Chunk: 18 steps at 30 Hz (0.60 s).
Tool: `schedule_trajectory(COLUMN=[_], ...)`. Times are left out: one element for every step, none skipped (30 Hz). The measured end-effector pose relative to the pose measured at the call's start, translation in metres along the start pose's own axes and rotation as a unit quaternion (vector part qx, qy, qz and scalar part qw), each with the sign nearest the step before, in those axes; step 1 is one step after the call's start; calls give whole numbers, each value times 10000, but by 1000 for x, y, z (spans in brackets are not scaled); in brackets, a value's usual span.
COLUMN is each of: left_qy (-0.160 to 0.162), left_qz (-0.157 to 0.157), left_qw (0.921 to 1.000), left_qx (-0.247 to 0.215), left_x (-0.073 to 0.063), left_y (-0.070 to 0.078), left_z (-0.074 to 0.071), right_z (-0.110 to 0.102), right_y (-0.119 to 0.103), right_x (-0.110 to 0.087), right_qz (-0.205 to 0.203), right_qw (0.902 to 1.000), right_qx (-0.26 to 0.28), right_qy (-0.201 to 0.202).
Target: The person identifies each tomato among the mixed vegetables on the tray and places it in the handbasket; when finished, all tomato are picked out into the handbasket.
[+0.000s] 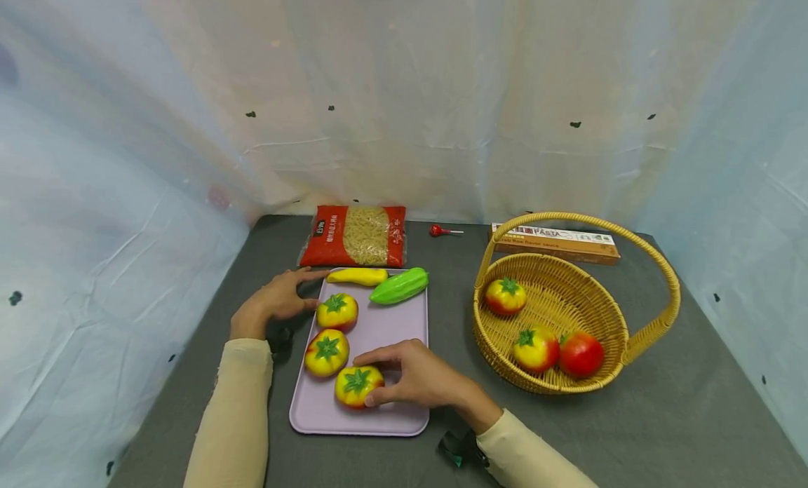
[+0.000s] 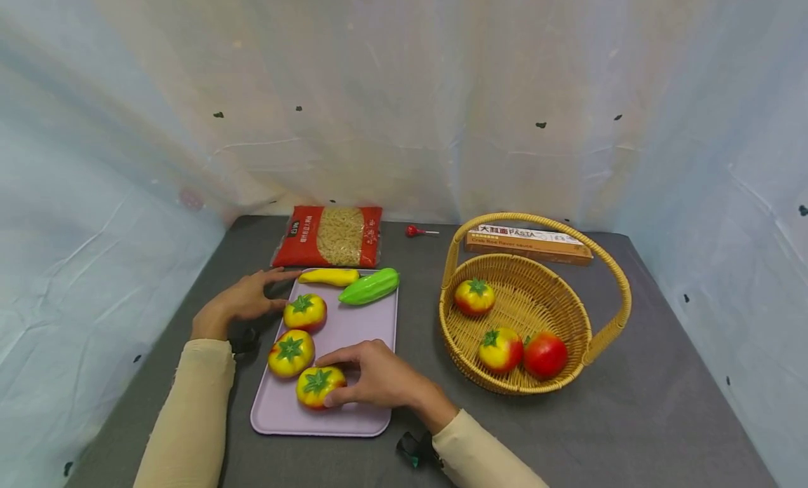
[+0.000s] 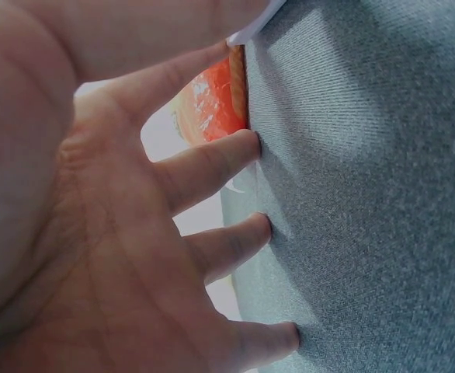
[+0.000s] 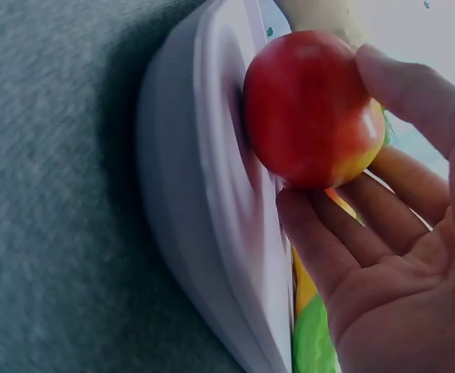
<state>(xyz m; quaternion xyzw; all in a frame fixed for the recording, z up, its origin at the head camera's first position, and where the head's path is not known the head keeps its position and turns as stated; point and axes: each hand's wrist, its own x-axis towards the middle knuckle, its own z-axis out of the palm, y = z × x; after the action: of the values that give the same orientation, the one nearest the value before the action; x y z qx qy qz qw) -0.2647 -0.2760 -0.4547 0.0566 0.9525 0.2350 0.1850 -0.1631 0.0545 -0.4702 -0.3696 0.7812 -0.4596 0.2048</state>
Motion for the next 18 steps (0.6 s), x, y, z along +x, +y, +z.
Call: schedule_trajectory(left_qy=[1,2,1,3,0,-3,-7,-10,-19,-19,-23,-24,-26,-32,-39,-40,-45,-48], left_qz=[13,26,44,50,58,61,59,50,46,42,31,21,12,6,-8,-21,-33,-40], left_qw=[10000,10000,10000,10000,10000,10000,10000,10000,10000,10000,10000,10000,10000,10000,10000,10000,10000,10000], left_qx=[9,15,23,17,29,30,29,28,29,36,43,42,41,44,38,35,22,12], left_x=[0,0,0,0,0,0,0,0,-1,-1,-1,0,0,0,0,0,1,1], left_y=[0,0,1,1,0,1,1,1,1,1,1,1,1,1,1,1,0,0], left_z=[0,0,0,0,0,0,0,0,0,0,-1,0,0,0,0,1,1,1], right_z=[0,0,-1,-2,-3,-5,-8,-11,-15,-19,-24,-29,-34,-39,-45,-50,-56,-61], right_y=[0,-1,-2,-3,-3,-5,-5,-6,-6,-6,-6,-6,-6,-6,-7,-7,-7,-8], right_x=[0,-1,-2,-4,-6,-8,-11,-14,-18,-22,-27,-33,-39,-45,-53,-60,-68,-76], right_qz=[-6,-7,8,7,11,19,26,22,10,6,1,21,48,36,69,93,107,131], right_qw=[10000,10000,10000,10000,9999,9998,9995,9993,9988,9986,9983,9979,9977,9974,9970,9967,9961,9954], right_qx=[-3,-7,16,70,125,200,294,366,464,513,549,595,611,611,632,623,626,624], right_qy=[17,39,53,60,67,71,83,102,122,144,187,236,300,367,435,512,612,716])
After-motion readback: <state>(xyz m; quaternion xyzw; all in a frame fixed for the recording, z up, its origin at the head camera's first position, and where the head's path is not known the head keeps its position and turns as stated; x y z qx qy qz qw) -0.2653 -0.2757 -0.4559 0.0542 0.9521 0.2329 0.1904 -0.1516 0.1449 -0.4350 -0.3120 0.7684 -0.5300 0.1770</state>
